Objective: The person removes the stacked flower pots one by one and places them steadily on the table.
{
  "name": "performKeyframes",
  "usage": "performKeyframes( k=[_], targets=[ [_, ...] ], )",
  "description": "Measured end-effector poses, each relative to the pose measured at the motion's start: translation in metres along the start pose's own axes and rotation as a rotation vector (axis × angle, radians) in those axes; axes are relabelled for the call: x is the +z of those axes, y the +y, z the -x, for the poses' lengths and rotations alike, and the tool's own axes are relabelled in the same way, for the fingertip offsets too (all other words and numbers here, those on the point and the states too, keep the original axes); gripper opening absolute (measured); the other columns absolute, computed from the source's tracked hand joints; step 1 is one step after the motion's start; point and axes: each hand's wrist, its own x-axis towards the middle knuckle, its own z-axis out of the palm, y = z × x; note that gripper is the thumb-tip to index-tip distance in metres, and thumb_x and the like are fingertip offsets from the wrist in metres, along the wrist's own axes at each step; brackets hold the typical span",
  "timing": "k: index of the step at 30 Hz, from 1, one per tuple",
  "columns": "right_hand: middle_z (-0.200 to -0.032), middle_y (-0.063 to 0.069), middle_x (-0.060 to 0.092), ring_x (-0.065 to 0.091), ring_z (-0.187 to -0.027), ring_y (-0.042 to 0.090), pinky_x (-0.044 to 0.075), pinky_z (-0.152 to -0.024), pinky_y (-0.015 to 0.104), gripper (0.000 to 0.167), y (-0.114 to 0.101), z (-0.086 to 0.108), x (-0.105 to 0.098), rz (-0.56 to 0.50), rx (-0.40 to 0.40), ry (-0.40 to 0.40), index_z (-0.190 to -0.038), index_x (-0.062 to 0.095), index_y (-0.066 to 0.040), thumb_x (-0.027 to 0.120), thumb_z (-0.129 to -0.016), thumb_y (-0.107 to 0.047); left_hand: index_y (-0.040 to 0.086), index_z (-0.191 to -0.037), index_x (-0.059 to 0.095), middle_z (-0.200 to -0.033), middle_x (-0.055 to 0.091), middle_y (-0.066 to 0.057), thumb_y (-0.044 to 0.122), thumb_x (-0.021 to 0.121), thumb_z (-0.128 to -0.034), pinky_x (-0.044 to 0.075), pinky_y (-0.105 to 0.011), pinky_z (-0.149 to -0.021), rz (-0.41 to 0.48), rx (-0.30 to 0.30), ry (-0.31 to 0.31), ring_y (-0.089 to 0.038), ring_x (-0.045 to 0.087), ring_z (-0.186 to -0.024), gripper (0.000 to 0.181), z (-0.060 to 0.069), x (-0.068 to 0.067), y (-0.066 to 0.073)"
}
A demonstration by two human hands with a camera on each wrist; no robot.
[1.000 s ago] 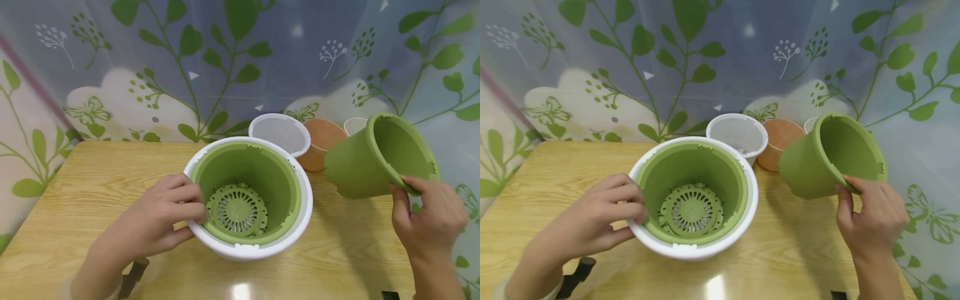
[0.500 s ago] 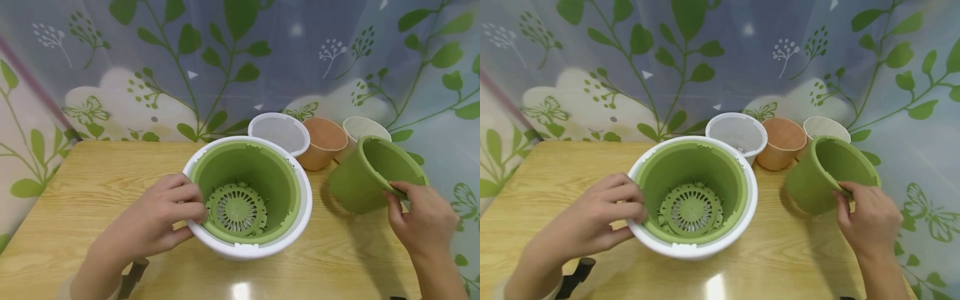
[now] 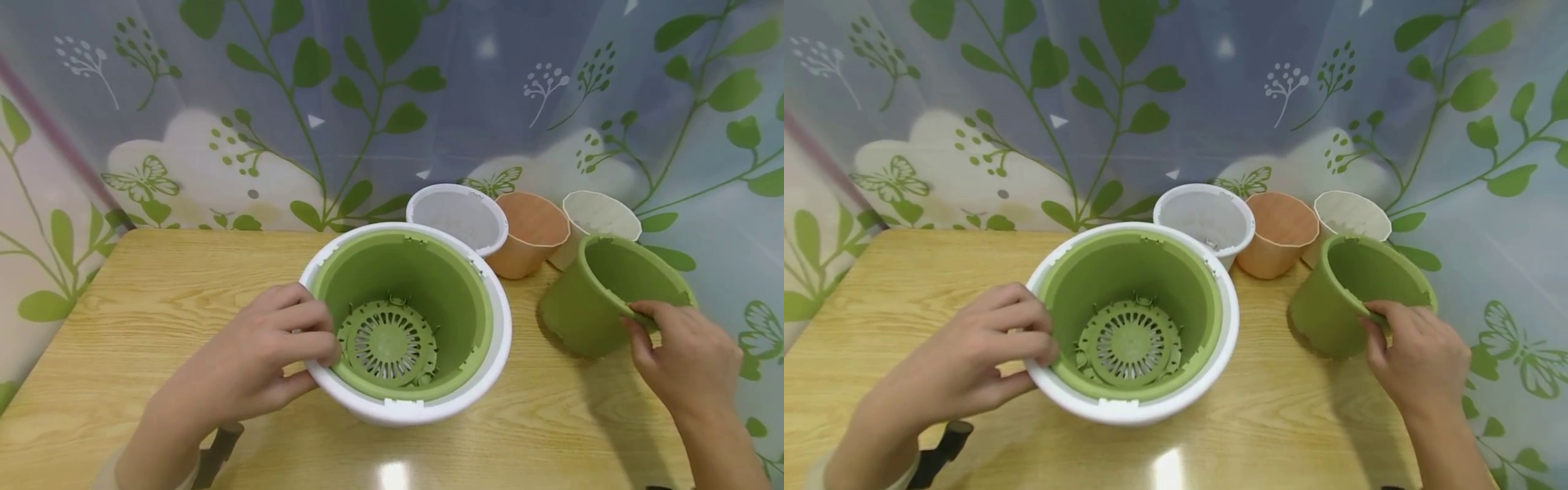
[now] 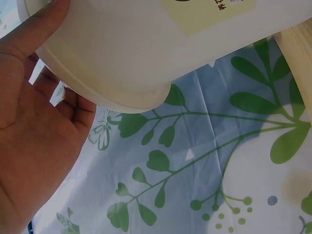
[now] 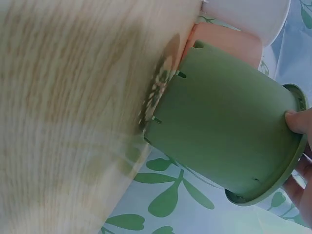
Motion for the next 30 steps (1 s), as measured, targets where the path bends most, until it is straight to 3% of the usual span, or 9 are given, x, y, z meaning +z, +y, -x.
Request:
performKeyframes(
  k=[4,8,12,19,30],
  targets=[
    [-0.074,0.014,0.07,0.058,-0.055,0.034,0.036,-0.04,0.046,0.033,0.001,0.0014,-0.0019,0.023,0.003,-0.092,-0.095,0.073,-0.009,0.056,-0.092,-0.037,0.022,-0.087,0.064,-0.093,0.058,0.01,0.021,0.081,-0.0751,0.039,-0.027,-0.087,-0.002,0.025,0.02,-0.015,0.05,-0.091,0.021,-0.0016,-0.0002,0.0003],
    [-0.072,0.013,0.069,0.057,-0.053,0.033,0.038,-0.041,0.047,0.02,0.0018,0.0029,-0.001,0.017,-0.008,-0.137,-0.095,0.072,-0.01,0.063,-0.084,-0.024,0.022,-0.087,0.064,-0.093,0.058,0.01,0.022,0.081,-0.0751,0.038,-0.027,-0.088,-0.004,0.033,0.027,-0.015,0.05,-0.091,0.021,-0.0018,-0.0001,0.0],
    [-0.067,0.011,0.066,0.052,-0.047,0.03,0.035,-0.039,0.044,0.021,0.0026,0.0038,-0.0001,0.014,-0.029,-0.145,-0.093,0.071,-0.009,0.062,-0.083,-0.025,0.022,-0.087,0.064,-0.094,0.058,0.01,0.022,0.08,-0.075,0.037,-0.026,-0.088,-0.006,0.042,0.037,-0.014,0.05,-0.092,0.02,-0.0016,0.0009,0.0],
    [-0.066,0.009,0.065,0.051,-0.046,0.026,0.032,-0.039,0.039,0.017,0.0008,0.0022,0.0003,0.009,0.007,-0.185,-0.093,0.071,-0.012,0.07,-0.077,-0.019,0.022,-0.087,0.064,-0.094,0.058,0.01,0.022,0.08,-0.0752,0.037,-0.026,-0.089,-0.011,0.053,0.046,-0.014,0.051,-0.092,0.02,-0.0014,0.0011,-0.0005],
    [-0.071,0.012,0.067,0.055,-0.051,0.035,0.034,-0.04,0.047,0.019,-0.0023,-0.0016,0.0023,-0.005,0.016,-0.214,-0.095,0.071,-0.014,0.073,-0.076,-0.015,0.022,-0.088,0.064,-0.095,0.059,0.01,0.021,0.081,-0.0758,0.04,-0.03,-0.087,-0.01,0.024,0.025,-0.015,0.051,-0.092,0.02,-0.0004,0.001,0.0007]
  ],
)
